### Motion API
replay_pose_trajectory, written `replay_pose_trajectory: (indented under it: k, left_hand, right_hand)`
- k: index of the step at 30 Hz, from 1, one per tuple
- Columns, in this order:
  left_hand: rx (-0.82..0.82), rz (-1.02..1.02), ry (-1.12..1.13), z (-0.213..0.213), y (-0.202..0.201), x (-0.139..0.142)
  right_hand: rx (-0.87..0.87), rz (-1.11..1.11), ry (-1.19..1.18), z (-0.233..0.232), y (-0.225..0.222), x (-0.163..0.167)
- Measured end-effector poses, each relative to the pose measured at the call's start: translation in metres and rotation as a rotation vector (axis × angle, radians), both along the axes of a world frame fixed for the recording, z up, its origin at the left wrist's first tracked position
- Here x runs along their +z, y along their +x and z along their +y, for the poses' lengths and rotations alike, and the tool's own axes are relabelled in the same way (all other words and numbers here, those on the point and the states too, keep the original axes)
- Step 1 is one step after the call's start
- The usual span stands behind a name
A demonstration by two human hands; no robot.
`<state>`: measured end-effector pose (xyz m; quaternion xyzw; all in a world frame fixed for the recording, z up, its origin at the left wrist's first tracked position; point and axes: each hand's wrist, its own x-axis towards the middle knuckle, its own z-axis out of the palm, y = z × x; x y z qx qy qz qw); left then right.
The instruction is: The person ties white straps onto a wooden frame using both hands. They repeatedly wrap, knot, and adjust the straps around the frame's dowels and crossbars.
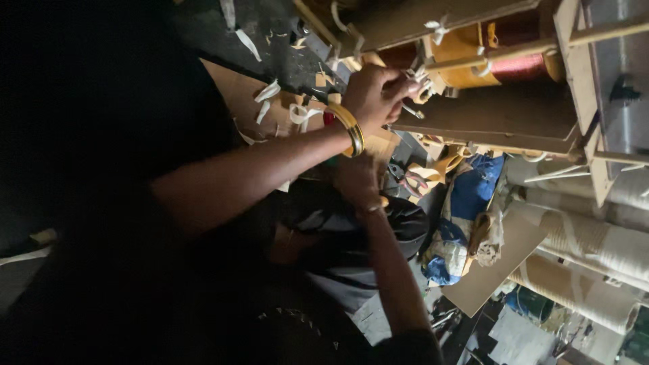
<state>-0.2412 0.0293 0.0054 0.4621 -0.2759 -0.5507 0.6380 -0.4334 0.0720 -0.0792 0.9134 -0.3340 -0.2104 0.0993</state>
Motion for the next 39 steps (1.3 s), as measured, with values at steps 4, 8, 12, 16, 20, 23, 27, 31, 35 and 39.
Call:
replay_pose_trajectory:
  k: [4,8,12,16,20,23,27,31,35,39]
  left_hand:
    - [0.116,-0.372,-0.121,0.011,0.003,-0.001]
    - [0.228,-0.416,-0.174,0.022,0.007,0.005]
    - [0.162,-0.436,-0.178,0.028,0.009,0.009]
    - [0.102,-0.264,-0.139,0.019,0.007,0.007]
    - [-0.122,0.190,-0.073,0.007,0.009,0.000]
    - [-0.280,0.572,0.019,0.005,0.012,-0.005]
    - [-0.352,0.716,0.079,0.007,0.016,-0.006]
    - [-0.312,0.620,0.073,0.008,0.016,-0.004]
    - [-0.205,0.638,-0.086,0.008,0.012,-0.001]
    - [-0.225,0.391,0.076,0.008,0.013,0.000]
  right_hand:
    - [-0.289,-0.142,0.308,-0.020,-0.021,0.041]
    - [-0.650,-0.566,0.678,-0.044,-0.033,0.093]
    - [-0.490,-0.865,0.822,-0.056,-0.020,0.133]
    - [-0.360,-0.769,0.607,-0.068,0.004,0.150]
    - [-0.416,-0.810,0.661,-0.075,0.014,0.148]
    - [-0.412,-0.812,0.610,-0.076,0.015,0.140]
    - [-0.380,-0.894,0.707,-0.077,0.018,0.139]
    - [-0.408,-0.801,0.670,-0.073,0.024,0.148]
    - [-0.450,-0.832,0.714,-0.068,0.026,0.149]
    - [-0.420,-0.868,0.719,-0.071,0.022,0.142]
